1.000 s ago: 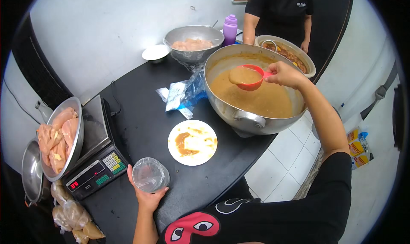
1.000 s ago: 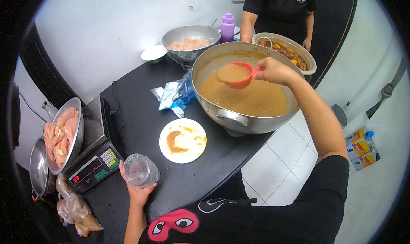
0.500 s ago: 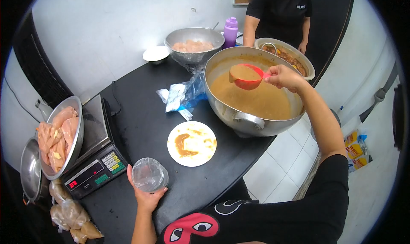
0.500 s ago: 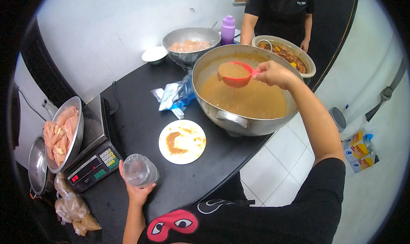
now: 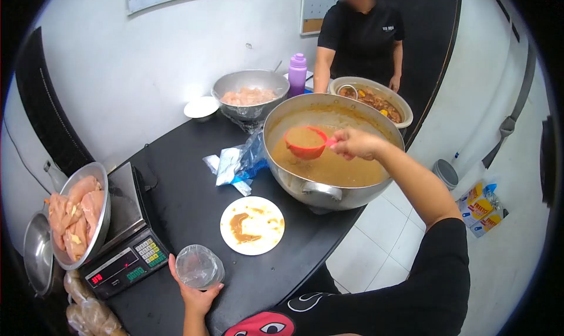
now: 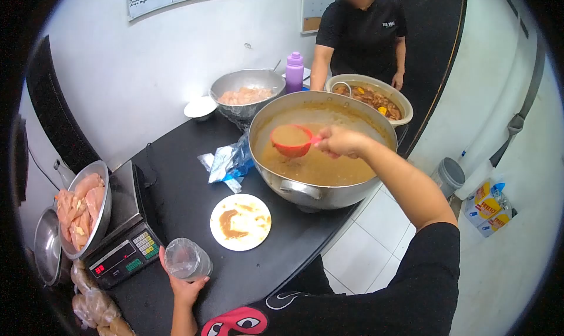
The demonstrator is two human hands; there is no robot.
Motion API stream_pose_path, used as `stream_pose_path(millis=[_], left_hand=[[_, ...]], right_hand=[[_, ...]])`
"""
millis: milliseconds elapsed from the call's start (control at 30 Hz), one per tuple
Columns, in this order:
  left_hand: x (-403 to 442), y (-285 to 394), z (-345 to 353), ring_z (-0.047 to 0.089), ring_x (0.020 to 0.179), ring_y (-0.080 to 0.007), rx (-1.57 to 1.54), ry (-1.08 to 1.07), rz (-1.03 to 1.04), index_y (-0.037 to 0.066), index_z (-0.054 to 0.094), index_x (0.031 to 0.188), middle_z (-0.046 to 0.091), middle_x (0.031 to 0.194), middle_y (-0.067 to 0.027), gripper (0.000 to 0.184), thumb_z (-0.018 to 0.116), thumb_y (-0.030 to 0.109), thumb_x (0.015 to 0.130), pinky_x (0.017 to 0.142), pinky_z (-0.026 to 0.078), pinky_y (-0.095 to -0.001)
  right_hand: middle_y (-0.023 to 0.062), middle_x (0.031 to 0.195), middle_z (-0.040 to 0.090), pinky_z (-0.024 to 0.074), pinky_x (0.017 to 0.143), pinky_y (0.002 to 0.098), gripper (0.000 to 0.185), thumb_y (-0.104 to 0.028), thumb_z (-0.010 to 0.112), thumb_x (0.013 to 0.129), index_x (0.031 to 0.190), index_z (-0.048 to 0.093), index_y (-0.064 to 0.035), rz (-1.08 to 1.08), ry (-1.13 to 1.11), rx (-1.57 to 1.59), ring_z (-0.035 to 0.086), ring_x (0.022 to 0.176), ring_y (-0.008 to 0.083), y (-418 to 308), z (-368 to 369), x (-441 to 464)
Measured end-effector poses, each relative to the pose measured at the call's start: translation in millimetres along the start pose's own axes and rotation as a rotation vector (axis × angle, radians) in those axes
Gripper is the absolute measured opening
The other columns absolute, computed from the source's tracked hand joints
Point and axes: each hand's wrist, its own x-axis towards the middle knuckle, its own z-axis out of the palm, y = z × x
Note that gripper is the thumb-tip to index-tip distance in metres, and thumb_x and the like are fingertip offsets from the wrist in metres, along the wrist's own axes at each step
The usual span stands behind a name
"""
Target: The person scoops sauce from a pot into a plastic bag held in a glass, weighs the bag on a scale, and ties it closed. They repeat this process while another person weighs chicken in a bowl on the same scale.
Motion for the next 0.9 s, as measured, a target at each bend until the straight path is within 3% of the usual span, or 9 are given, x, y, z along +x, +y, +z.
stream_pose_path(millis=[333,433,533,567,633,733,800,833,900], left_hand=[[0,8,-5,0.045,0.120,-0.0281,-0.081,-0.024,-0.004,0.013,-0.007,0.145,0.042,0.131,-0.0151,0.139,0.092,0.020,0.047,0.102,0.036,-0.0415],[0,7,-6,0.041,0.124,-0.0295,-0.129,-0.063,0.105,0.012,-0.008,0.145,0.037,0.135,-0.0176,0.137,0.089,0.040,0.053,0.103,0.034,-0.0422],[4,6,-7,0.035,0.129,-0.0304,-0.186,0.056,0.172,0.010,-0.009,0.145,0.033,0.137,-0.0201,0.129,0.074,0.065,0.061,0.106,0.029,-0.0436],[5,4,-10,0.032,0.130,-0.0317,-0.080,0.093,0.172,0.008,-0.005,0.145,0.032,0.138,-0.0215,0.121,0.057,0.077,0.066,0.107,0.025,-0.0452],[8,-7,-14,0.038,0.122,-0.0316,-0.152,0.185,0.261,0.007,0.002,0.144,0.035,0.135,-0.0207,0.102,0.055,0.065,0.078,0.103,0.029,-0.0447],[5,-4,-22,0.045,0.104,-0.0194,-0.066,0.272,0.289,0.008,0.011,0.144,0.044,0.114,-0.0100,0.085,0.056,0.048,0.085,0.090,0.038,-0.0355],[4,6,-24,0.047,0.097,-0.0142,-0.012,0.389,0.260,0.007,0.014,0.145,0.047,0.105,-0.0062,0.083,0.066,0.010,0.080,0.082,0.042,-0.0288],[7,18,-28,0.050,0.087,-0.0128,0.126,0.445,0.289,0.007,0.012,0.145,0.051,0.095,-0.0042,0.085,0.065,0.001,0.079,0.078,0.043,-0.0269],[10,45,-40,0.054,0.076,-0.0101,-0.113,0.445,0.210,0.006,0.005,0.146,0.056,0.084,-0.0037,0.083,0.059,-0.001,0.083,0.074,0.046,-0.0246]], right_hand=[[-0.0027,0.077,0.051,0.0430,0.062,0.0202,0.010,-0.015,0.050,0.093,0.093,0.056,-0.0072,0.037,-0.199,0.030,0.048,0.069,0.0055,-29,33,-25],[-0.0025,0.076,0.050,0.0432,0.061,0.0205,0.009,-0.015,0.051,0.093,0.093,0.055,-0.0074,0.010,-0.224,0.016,0.047,0.067,0.0056,-37,37,-35],[-0.0020,0.072,0.050,0.0413,0.058,0.0206,0.011,-0.016,0.051,0.093,0.096,0.056,-0.0063,-0.041,-0.101,0.108,0.046,0.063,0.0057,-35,44,-48],[-0.0020,0.070,0.049,0.0398,0.056,0.0207,0.013,-0.015,0.052,0.092,0.098,0.057,-0.0055,-0.050,-0.117,0.056,0.046,0.061,0.0057,-29,42,-47],[-0.0027,0.067,0.048,0.0359,0.052,0.0206,0.015,-0.015,0.053,0.091,0.100,0.058,-0.0043,-0.093,-0.135,-0.011,0.044,0.058,0.0055,-23,40,-43],[-0.0050,0.070,0.047,0.0342,0.051,0.0191,0.012,-0.015,0.055,0.088,0.096,0.057,-0.0065,-0.101,-0.099,0.062,0.042,0.059,0.0050,-25,46,-53],[-0.0056,0.071,0.049,0.0335,0.052,0.0186,0.013,-0.015,0.055,0.088,0.098,0.057,-0.0067,-0.121,-0.085,0.147,0.042,0.059,0.0048,-9,44,-44],[-0.0055,0.072,0.049,0.0330,0.053,0.0186,0.014,-0.014,0.055,0.087,0.099,0.057,-0.0065,-0.123,-0.082,0.180,0.042,0.059,0.0045,-5,43,-40],[-0.0052,0.073,0.050,0.0324,0.052,0.0187,0.015,-0.013,0.055,0.087,0.099,0.057,-0.0060,-0.137,-0.121,0.218,0.042,0.058,0.0042,-4,42,-37]])
